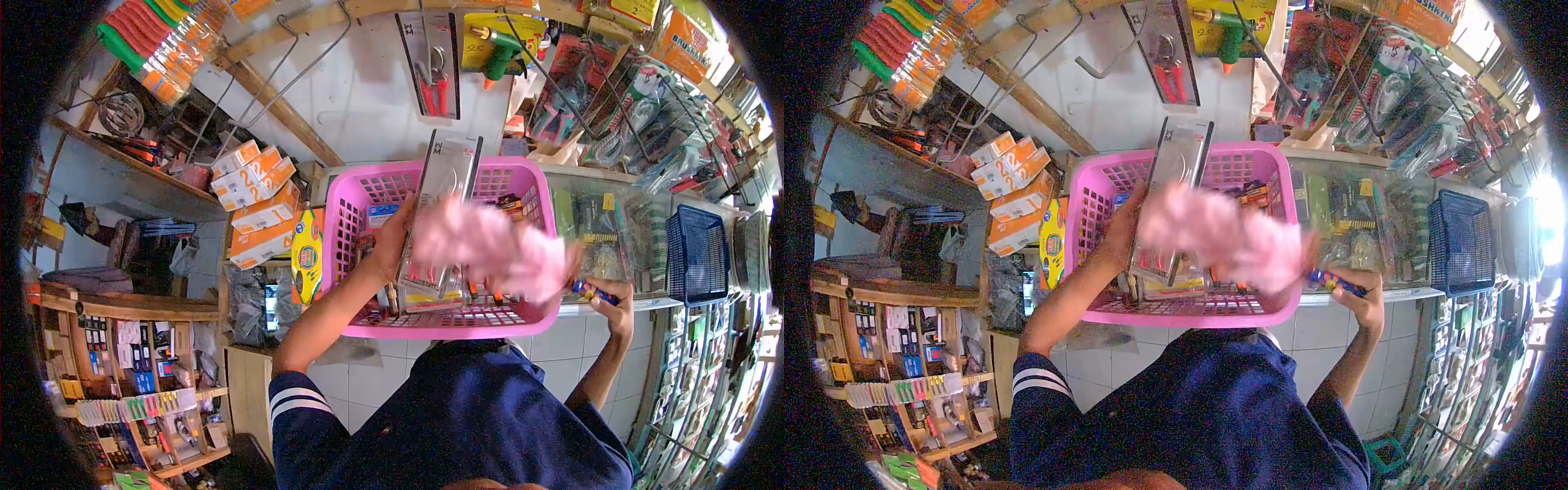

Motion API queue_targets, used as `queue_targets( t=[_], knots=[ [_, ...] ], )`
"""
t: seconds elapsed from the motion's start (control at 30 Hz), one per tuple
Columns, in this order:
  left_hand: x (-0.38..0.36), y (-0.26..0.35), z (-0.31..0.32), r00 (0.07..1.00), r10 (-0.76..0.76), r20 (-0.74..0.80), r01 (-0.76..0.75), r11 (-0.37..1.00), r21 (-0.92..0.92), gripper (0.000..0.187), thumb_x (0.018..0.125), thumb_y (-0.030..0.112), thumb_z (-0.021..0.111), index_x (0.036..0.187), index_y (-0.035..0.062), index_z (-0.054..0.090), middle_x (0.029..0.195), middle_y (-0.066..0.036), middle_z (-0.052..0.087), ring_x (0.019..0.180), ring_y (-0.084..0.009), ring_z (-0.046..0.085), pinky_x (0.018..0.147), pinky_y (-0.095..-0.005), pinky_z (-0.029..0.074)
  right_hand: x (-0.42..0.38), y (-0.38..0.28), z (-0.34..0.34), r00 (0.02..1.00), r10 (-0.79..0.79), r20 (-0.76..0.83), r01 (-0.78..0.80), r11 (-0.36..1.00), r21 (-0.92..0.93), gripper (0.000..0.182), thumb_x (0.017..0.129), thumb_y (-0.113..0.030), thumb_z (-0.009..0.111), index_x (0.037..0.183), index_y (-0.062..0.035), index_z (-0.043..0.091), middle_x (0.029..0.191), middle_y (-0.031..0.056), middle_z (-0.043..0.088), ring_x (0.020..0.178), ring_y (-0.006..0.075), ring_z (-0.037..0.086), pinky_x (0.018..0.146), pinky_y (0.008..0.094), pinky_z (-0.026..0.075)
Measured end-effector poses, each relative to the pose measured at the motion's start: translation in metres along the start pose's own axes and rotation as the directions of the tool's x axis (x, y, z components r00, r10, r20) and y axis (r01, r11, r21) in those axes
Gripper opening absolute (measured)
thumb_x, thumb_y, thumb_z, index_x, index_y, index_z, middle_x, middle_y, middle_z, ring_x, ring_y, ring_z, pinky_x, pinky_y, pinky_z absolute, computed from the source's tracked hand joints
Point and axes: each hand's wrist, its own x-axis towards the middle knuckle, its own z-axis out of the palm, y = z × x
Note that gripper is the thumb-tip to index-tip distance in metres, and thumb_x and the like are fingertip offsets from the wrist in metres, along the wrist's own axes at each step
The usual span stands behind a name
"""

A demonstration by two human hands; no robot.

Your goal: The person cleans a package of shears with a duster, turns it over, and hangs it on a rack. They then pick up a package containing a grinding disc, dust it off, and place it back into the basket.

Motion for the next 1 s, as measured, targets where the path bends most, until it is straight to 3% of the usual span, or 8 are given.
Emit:
queue_targets(
  t=[0.07, 0.17, 0.3, 0.33, 0.57, 0.67, 0.77, 1.0],
  knots=[
    [0.001, 0.000, -0.003, 0.993, -0.073, 0.092, 0.091, 0.975, -0.203, 0.059, 0.099, 0.055, 0.033, 0.127, 0.0078, 0.054, 0.117, -0.014, 0.062, 0.109, -0.0274, 0.061, 0.098, -0.0459, 0.048, -0.001, -0.006, 0.002, 0.999, -0.003, 0.037, 0.003, 1.000, -0.007, 0.047, 0.064, -0.018, 0.075, 0.103, 0.0073, 0.070, 0.087, 0.0128, 0.071, 0.079, 0.0147, 0.064, 0.073, 0.0268, 0.050],
    [-0.006, 0.008, 0.002, 0.981, -0.103, -0.167, 0.110, 0.993, 0.032, 0.061, 0.099, 0.057, 0.033, 0.130, 0.0072, 0.051, 0.116, -0.016, 0.062, 0.109, -0.0313, 0.061, 0.099, -0.0476, 0.047, -0.002, -0.005, 0.007, 1.000, 0.009, 0.017, -0.010, 1.000, 0.016, 0.046, 0.065, -0.018, 0.076, 0.102, 0.0075, 0.070, 0.086, 0.0127, 0.071, 0.078, 0.0149, 0.064, 0.073, 0.0270, 0.050],
    [-0.001, 0.006, -0.007, 0.977, -0.122, 0.174, 0.145, 0.981, -0.126, 0.069, 0.097, 0.063, 0.030, 0.130, 0.0059, 0.051, 0.115, -0.021, 0.063, 0.102, -0.0338, 0.064, 0.092, -0.0489, 0.051, 0.000, -0.006, 0.003, 0.997, 0.002, 0.082, -0.003, 1.000, 0.016, 0.044, 0.066, -0.017, 0.076, 0.102, 0.0071, 0.070, 0.085, 0.0123, 0.072, 0.077, 0.0161, 0.065, 0.073, 0.0272, 0.050],
    [0.003, 0.005, -0.005, 0.978, -0.196, 0.070, 0.208, 0.932, -0.297, 0.072, 0.097, 0.063, 0.025, 0.134, 0.0048, 0.047, 0.118, -0.025, 0.061, 0.103, -0.0372, 0.063, 0.094, -0.0510, 0.049, 0.001, -0.006, 0.003, 0.996, -0.017, 0.085, 0.015, 1.000, 0.023, 0.043, 0.066, -0.017, 0.076, 0.101, 0.0070, 0.070, 0.085, 0.0123, 0.072, 0.077, 0.0165, 0.065, 0.073, 0.0274, 0.050],
    [0.005, 0.001, -0.017, 0.977, -0.042, 0.210, 0.088, 0.973, -0.215, 0.074, 0.097, 0.063, 0.024, 0.134, 0.0032, 0.046, 0.121, -0.026, 0.059, 0.110, -0.0396, 0.059, 0.096, -0.0525, 0.047, 0.003, -0.012, 0.002, 0.989, -0.048, 0.139, 0.055, 0.997, -0.045, 0.043, 0.066, -0.015, 0.075, 0.102, 0.0075, 0.070, 0.086, 0.0136, 0.072, 0.076, 0.0169, 0.066, 0.072, 0.0273, 0.050],
    [0.004, 0.003, -0.019, 0.970, 0.015, 0.242, 0.066, 0.944, -0.322, 0.075, 0.097, 0.063, 0.025, 0.134, 0.0013, 0.045, 0.122, -0.026, 0.058, 0.112, -0.0398, 0.058, 0.097, -0.0532, 0.046, -0.004, -0.010, -0.008, 0.992, -0.060, 0.114, 0.063, 0.998, -0.019, 0.043, 0.066, -0.014, 0.076, 0.102, 0.0078, 0.070, 0.085, 0.0138, 0.072, 0.076, 0.0161, 0.065, 0.071, 0.0264, 0.050],
    [-0.002, 0.007, -0.011, 0.993, 0.022, 0.115, 0.022, 0.929, -0.370, 0.076, 0.097, 0.063, 0.025, 0.135, 0.0005, 0.044, 0.124, -0.027, 0.056, 0.112, -0.0404, 0.058, 0.097, -0.0539, 0.046, -0.008, -0.004, -0.008, 0.993, -0.041, 0.110, 0.041, 0.999, 0.003, 0.041, 0.068, -0.013, 0.076, 0.103, 0.0070, 0.070, 0.085, 0.0131, 0.071, 0.074, 0.0149, 0.064, 0.070, 0.0255, 0.050],
    [0.001, -0.002, -0.020, 0.967, -0.068, 0.247, 0.180, 0.866, -0.466, 0.084, 0.092, 0.070, 0.027, 0.136, 0.0007, 0.042, 0.131, -0.026, 0.052, 0.117, -0.0436, 0.054, 0.095, -0.0609, 0.045, 0.007, -0.014, 0.049, 0.975, -0.047, 0.216, 0.061, 0.996, -0.058, 0.037, 0.074, -0.009, 0.075, 0.107, 0.0064, 0.068, 0.088, 0.0121, 0.071, 0.075, 0.0116, 0.062, 0.068, 0.0260, 0.049]
  ],
)
